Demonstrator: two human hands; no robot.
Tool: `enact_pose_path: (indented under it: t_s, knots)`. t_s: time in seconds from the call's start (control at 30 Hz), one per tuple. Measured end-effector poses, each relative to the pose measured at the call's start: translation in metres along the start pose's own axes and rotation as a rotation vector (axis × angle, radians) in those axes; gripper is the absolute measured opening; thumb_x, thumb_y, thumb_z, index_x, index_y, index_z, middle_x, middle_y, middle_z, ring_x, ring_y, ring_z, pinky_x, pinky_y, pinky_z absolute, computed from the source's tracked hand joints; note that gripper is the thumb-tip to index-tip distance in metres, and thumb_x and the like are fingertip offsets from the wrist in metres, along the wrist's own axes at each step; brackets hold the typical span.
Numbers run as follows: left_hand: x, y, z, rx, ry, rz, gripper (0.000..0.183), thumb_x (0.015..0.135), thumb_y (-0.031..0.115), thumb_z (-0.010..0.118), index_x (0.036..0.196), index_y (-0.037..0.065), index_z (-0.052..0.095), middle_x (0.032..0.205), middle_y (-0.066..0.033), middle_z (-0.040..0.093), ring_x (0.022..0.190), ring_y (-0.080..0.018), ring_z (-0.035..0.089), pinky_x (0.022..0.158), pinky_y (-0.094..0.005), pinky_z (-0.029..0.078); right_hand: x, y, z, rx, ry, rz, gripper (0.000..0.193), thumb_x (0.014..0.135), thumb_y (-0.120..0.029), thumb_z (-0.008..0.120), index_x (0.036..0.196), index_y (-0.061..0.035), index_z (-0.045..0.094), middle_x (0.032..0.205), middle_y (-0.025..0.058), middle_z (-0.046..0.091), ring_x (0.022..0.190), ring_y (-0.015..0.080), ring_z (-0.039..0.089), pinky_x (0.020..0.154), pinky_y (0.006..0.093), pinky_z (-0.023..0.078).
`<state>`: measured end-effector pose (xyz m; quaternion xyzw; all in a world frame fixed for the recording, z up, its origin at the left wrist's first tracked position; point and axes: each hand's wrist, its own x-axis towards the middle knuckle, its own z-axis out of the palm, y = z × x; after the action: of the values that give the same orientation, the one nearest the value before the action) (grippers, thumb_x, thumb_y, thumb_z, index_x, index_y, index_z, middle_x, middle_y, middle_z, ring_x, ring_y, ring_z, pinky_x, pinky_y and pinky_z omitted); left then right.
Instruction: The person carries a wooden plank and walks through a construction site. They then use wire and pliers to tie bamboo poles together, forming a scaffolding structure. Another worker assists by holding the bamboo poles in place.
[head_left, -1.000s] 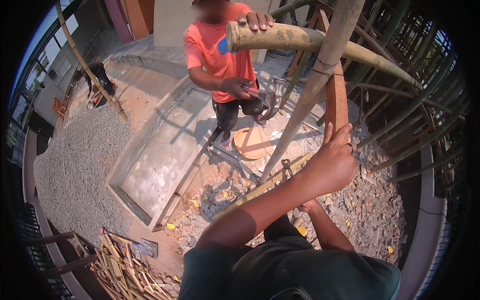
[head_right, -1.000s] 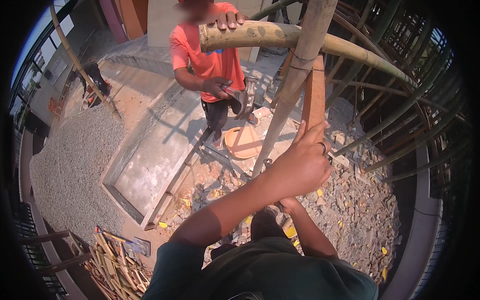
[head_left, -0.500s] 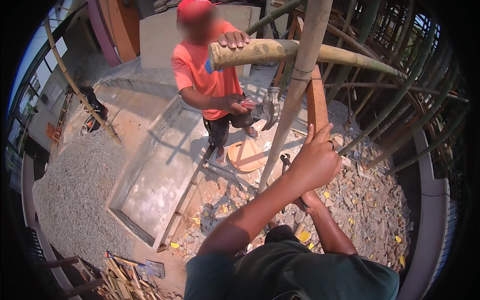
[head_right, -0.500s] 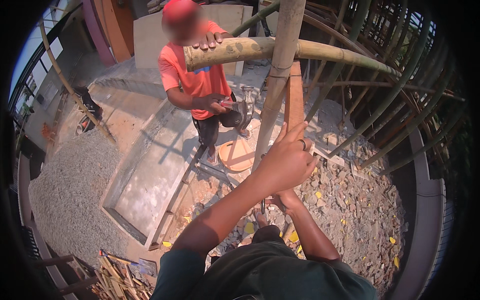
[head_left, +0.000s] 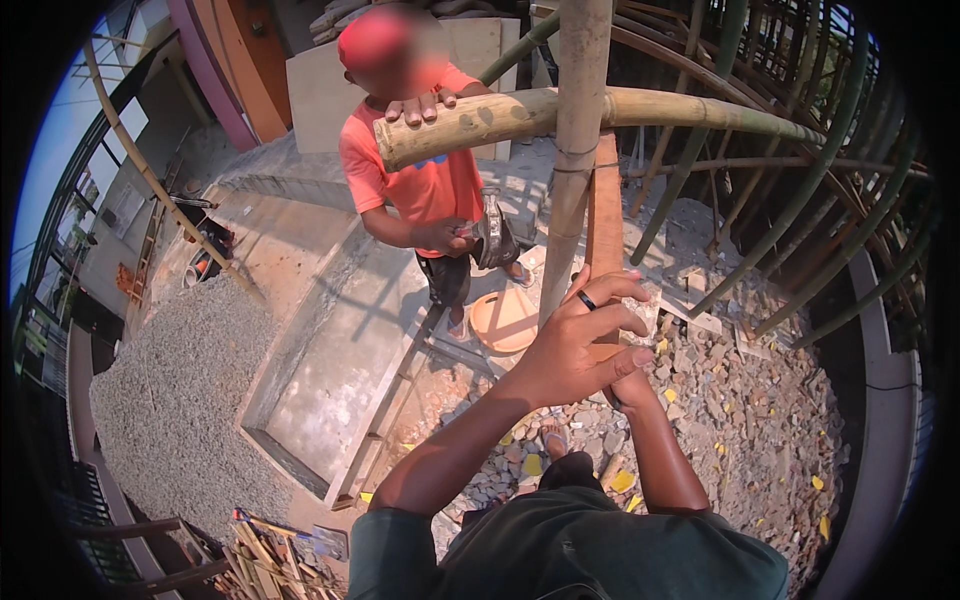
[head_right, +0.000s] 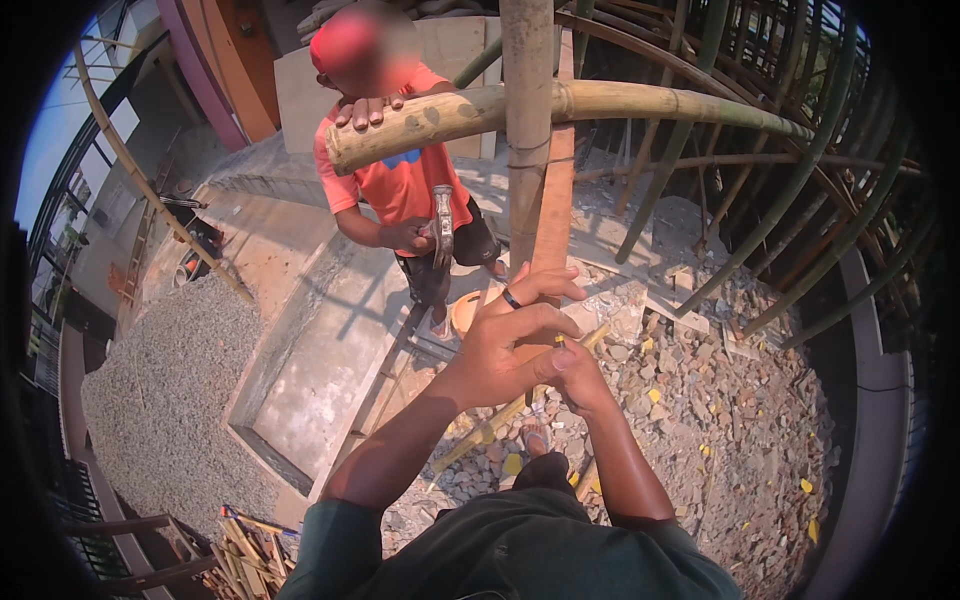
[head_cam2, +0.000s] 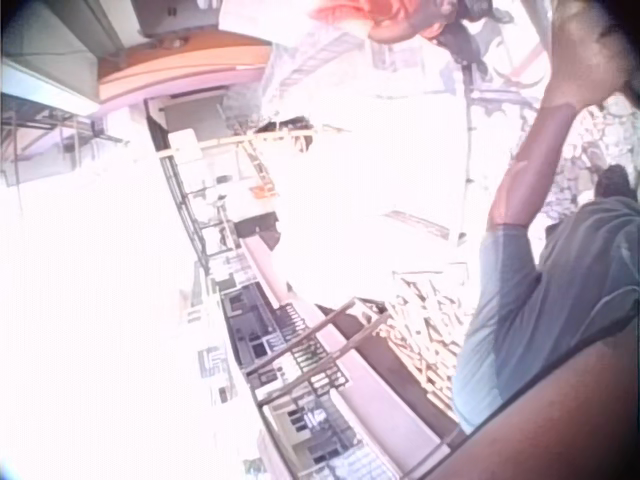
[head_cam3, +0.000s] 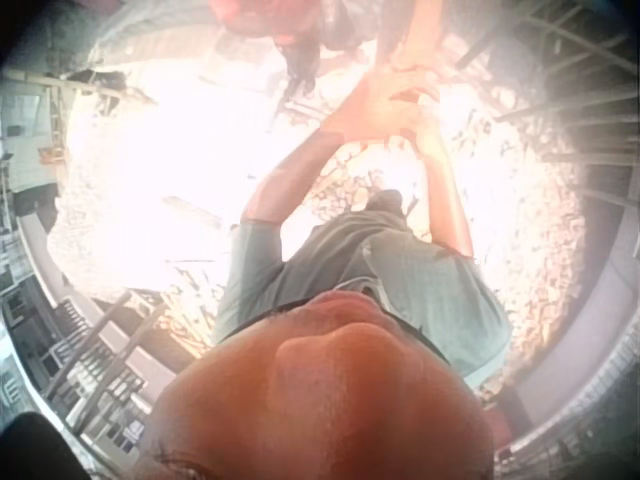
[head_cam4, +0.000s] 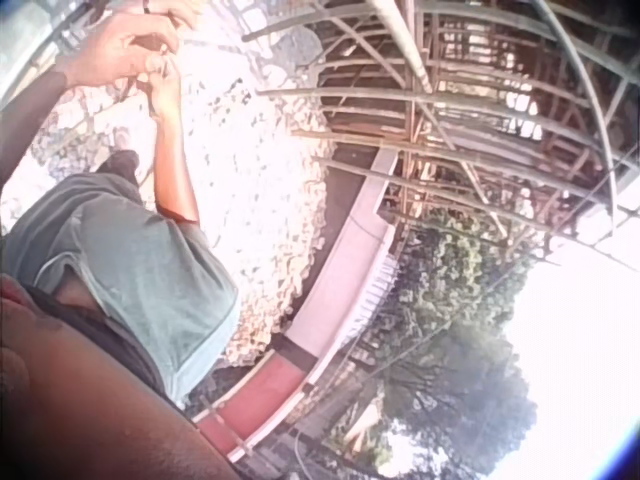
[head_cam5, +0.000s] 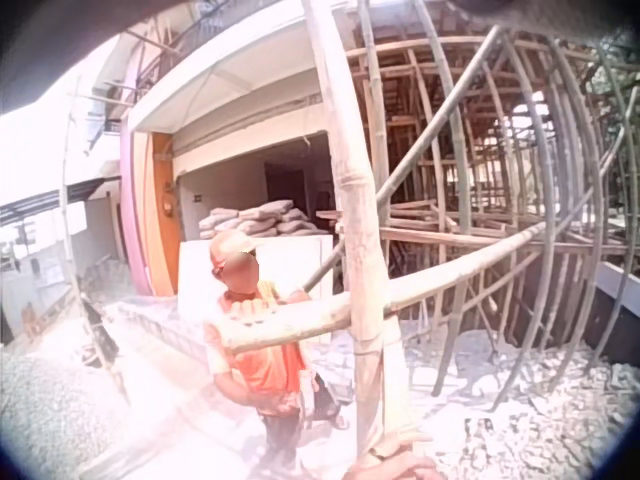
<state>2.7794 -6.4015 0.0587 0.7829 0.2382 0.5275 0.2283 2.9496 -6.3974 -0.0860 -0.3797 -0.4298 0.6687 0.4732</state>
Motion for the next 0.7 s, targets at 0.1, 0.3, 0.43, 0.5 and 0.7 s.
enact_pose_path:
  t_s: [0.1, 0.3, 0.43, 0.5, 0.7]
  knots:
    - [0.020, -0.026, -0.019, -0.168, 0.424, -0.273, 0.028, 0.095, 0.025, 0.065, 0.088, -0.001, 0.062, 0.077, -0.0110, 0.061, 0.083, -0.0295, 0.064, 0.080, -0.0403, 0.049, -0.021, 0.017, -0.036, 0.015, 0.011, 0.217, 0.051, 0.090, 0.008, 0.045, 0.140, 0.0017, 0.049, 0.137, 0.0128, 0.056, 0.115, 0.0231, 0.063, 0.088, 0.0397, 0.058]
    - [0.109, -0.121, -0.052, 0.558, 0.152, -0.380, 0.037, 0.095, 0.033, 0.063, 0.080, 0.000, 0.058, 0.069, -0.0183, 0.060, 0.063, -0.0329, 0.062, 0.060, -0.0417, 0.048, -0.041, 0.045, -0.042, -0.064, 0.042, 0.408, 0.053, 0.089, 0.009, 0.043, 0.142, 0.0011, 0.048, 0.123, 0.0150, 0.064, 0.112, 0.0223, 0.065, 0.084, 0.0370, 0.058]
    - [0.116, -0.142, -0.050, 0.636, 0.309, -0.213, 0.037, 0.094, 0.034, 0.064, 0.081, -0.001, 0.059, 0.069, -0.0144, 0.059, 0.063, -0.0333, 0.060, 0.061, -0.0447, 0.047, -0.040, 0.057, -0.035, -0.074, -0.041, 0.436, 0.052, 0.090, 0.009, 0.043, 0.141, 0.0005, 0.049, 0.118, 0.0154, 0.067, 0.103, 0.0191, 0.066, 0.084, 0.0338, 0.055]
    - [0.107, -0.111, -0.075, 0.824, 0.499, 0.024, 0.034, 0.093, 0.032, 0.063, 0.079, 0.001, 0.060, 0.073, -0.0150, 0.061, 0.069, -0.0383, 0.061, 0.064, -0.0498, 0.047, -0.045, 0.061, -0.048, -0.057, -0.089, 0.459, 0.055, 0.088, 0.010, 0.042, 0.141, -0.0010, 0.050, 0.121, 0.0142, 0.067, 0.104, 0.0164, 0.066, 0.082, 0.0305, 0.053]
    - [0.139, -0.092, -0.235, 1.179, 0.014, -0.524, 0.065, 0.095, 0.061, 0.047, 0.099, 0.002, 0.073, 0.087, -0.0171, 0.071, 0.081, -0.0349, 0.069, 0.072, -0.0462, 0.053, -0.029, 0.042, -0.069, -0.031, -0.206, 0.466, 0.054, 0.088, 0.010, 0.045, 0.140, -0.0030, 0.052, 0.121, 0.0136, 0.067, 0.107, 0.0197, 0.065, 0.090, 0.0353, 0.054]
